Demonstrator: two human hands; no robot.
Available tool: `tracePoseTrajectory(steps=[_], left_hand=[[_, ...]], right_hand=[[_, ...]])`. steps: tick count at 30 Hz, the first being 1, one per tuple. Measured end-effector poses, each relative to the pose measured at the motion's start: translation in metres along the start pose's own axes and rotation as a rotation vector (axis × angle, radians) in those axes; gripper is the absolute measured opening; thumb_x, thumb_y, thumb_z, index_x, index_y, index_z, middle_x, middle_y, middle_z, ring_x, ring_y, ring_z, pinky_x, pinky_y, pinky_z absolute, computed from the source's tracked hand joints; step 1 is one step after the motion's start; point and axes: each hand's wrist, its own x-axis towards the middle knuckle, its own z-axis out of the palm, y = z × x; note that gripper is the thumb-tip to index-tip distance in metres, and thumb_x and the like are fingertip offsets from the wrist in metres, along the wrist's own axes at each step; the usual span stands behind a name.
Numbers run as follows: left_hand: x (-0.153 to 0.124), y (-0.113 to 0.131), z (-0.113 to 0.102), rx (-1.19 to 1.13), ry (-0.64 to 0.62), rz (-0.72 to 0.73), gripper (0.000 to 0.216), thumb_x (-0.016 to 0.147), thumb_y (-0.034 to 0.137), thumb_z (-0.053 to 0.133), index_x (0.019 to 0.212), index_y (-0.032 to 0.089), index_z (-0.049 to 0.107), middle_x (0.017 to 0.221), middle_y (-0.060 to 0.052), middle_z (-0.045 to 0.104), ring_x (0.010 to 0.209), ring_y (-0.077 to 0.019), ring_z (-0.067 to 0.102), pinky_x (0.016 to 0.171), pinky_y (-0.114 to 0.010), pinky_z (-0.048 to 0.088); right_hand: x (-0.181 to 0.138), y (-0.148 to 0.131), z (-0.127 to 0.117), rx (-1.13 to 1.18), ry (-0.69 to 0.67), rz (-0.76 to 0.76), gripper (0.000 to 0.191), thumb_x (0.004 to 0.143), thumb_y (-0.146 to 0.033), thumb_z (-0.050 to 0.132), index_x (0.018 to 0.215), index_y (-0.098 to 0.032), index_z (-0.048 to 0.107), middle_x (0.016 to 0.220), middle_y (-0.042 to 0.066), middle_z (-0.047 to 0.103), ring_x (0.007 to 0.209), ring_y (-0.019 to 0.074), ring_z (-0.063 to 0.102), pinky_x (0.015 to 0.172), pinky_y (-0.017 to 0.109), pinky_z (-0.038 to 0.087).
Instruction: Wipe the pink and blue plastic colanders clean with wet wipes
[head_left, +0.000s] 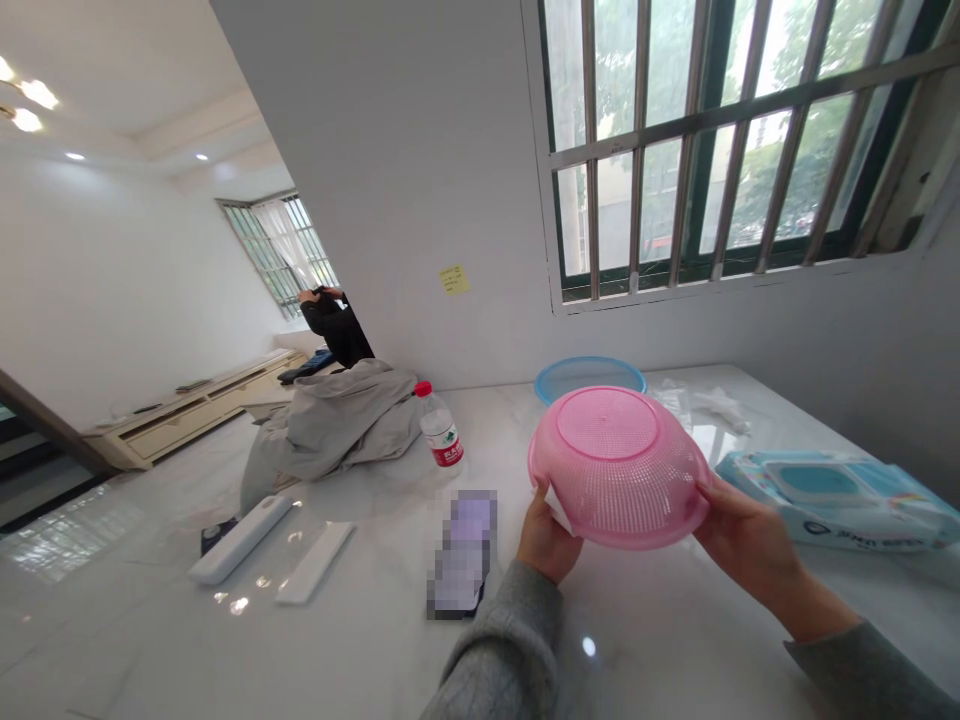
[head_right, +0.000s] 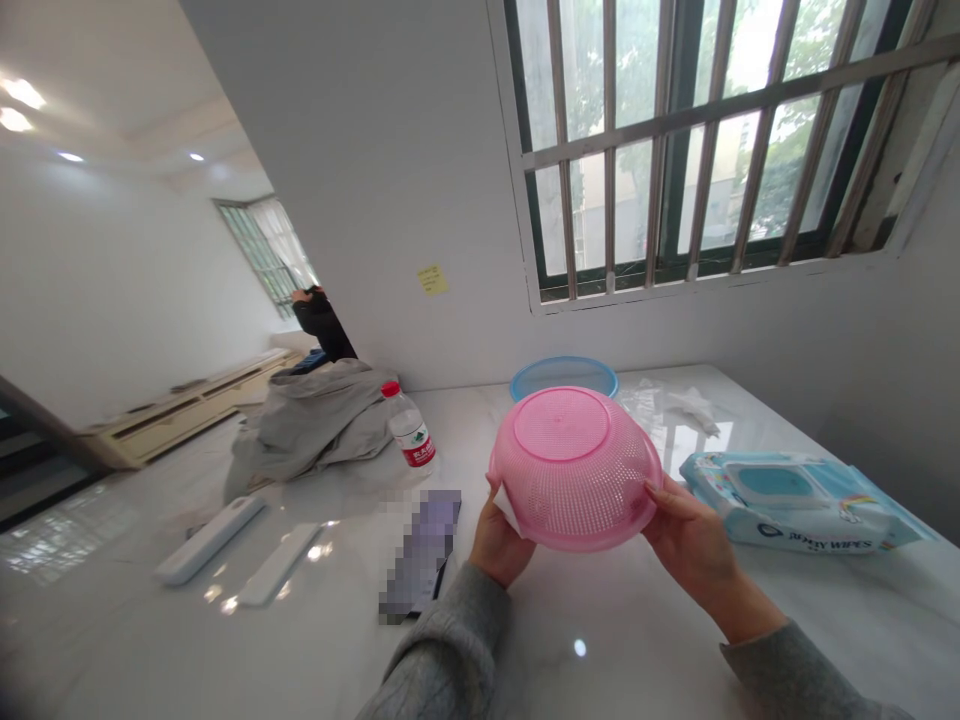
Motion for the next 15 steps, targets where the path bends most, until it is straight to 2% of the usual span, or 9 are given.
tracePoseTrajectory(steps=[3, 5, 10, 15], left_hand=[[0.001, 0.0, 0.001, 0.011, -0.007, 0.014, 0.045, 0.089, 0.048, 0.08, 0.121, 0.017, 0.078, 0.126, -0.013, 0.079, 0.14, -0.0336, 0.059, 0.124, -0.049, 0.041], [0.001, 0.0, 0.001, 0.023, -0.024, 0.012, 0.046, 0.089, 0.051, 0.079, 0.119, 0.016, 0.078, 0.124, -0.013, 0.079, 0.14, -0.0339, 0.059, 0.124, -0.049, 0.041], [-0.001, 0.003, 0.006, 0.062, -0.092, -0.032, 0.06, 0.088, 0.067, 0.071, 0.119, 0.015, 0.078, 0.124, -0.015, 0.079, 0.141, -0.0373, 0.057, 0.123, -0.052, 0.04], [-0.004, 0.008, 0.01, 0.061, -0.114, -0.069, 0.066, 0.09, 0.072, 0.065, 0.123, 0.016, 0.076, 0.134, -0.016, 0.075, 0.142, -0.0384, 0.056, 0.123, -0.053, 0.039]], right_hand=[[0.002, -0.003, -0.003, 0.024, 0.018, -0.009, 0.035, 0.082, -0.027, 0.076, 0.115, -0.034, 0.081, 0.124, 0.001, 0.081, 0.127, 0.0315, 0.07, 0.106, 0.045, 0.06], [0.004, -0.003, -0.008, 0.009, 0.012, -0.015, 0.03, 0.084, -0.03, 0.074, 0.113, -0.034, 0.082, 0.125, 0.002, 0.081, 0.134, 0.0344, 0.065, 0.112, 0.05, 0.056], [0.008, -0.006, -0.017, -0.031, -0.029, -0.005, 0.035, 0.083, -0.035, 0.076, 0.118, -0.032, 0.081, 0.126, 0.006, 0.081, 0.137, 0.0402, 0.063, 0.115, 0.058, 0.053], [0.003, -0.013, -0.014, 0.017, 0.061, 0.063, 0.034, 0.079, -0.035, 0.076, 0.112, -0.029, 0.082, 0.12, 0.007, 0.082, 0.134, 0.0417, 0.064, 0.115, 0.058, 0.052]])
